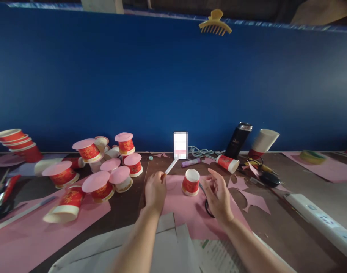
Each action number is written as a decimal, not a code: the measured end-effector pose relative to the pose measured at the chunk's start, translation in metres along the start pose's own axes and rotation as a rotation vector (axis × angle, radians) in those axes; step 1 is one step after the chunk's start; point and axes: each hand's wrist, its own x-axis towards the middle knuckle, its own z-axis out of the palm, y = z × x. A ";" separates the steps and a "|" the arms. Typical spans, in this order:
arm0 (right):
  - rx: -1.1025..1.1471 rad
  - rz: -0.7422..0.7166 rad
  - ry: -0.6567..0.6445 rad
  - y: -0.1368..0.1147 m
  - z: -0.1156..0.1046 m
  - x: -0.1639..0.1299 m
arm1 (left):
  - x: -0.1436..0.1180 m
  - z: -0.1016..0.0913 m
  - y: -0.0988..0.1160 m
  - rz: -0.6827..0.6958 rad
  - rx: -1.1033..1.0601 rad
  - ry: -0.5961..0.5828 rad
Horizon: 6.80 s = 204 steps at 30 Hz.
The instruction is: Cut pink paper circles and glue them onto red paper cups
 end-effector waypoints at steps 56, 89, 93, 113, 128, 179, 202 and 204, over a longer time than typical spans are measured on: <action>-0.312 0.047 -0.212 0.017 0.028 -0.002 | -0.006 -0.005 0.006 0.033 0.084 0.136; -0.980 0.210 -0.524 -0.011 -0.028 0.022 | 0.026 -0.013 -0.019 -0.181 0.067 0.313; -1.015 0.241 -0.598 -0.013 -0.031 0.021 | 0.027 -0.011 -0.024 -0.242 0.040 0.280; -1.005 0.169 -0.669 -0.017 -0.028 0.014 | 0.022 -0.017 -0.010 0.015 -0.045 0.000; -0.981 0.187 -0.680 -0.019 -0.027 0.012 | 0.015 -0.027 0.000 -0.031 -0.072 -0.184; -0.767 0.135 -0.411 -0.008 -0.025 0.019 | 0.028 -0.029 -0.017 -0.154 -0.220 0.086; -0.453 -0.217 -0.623 -0.012 -0.004 -0.001 | 0.040 0.015 -0.043 0.017 0.178 -0.183; -0.438 -0.295 -0.739 -0.016 -0.001 -0.005 | 0.040 0.012 -0.042 -0.002 0.197 -0.179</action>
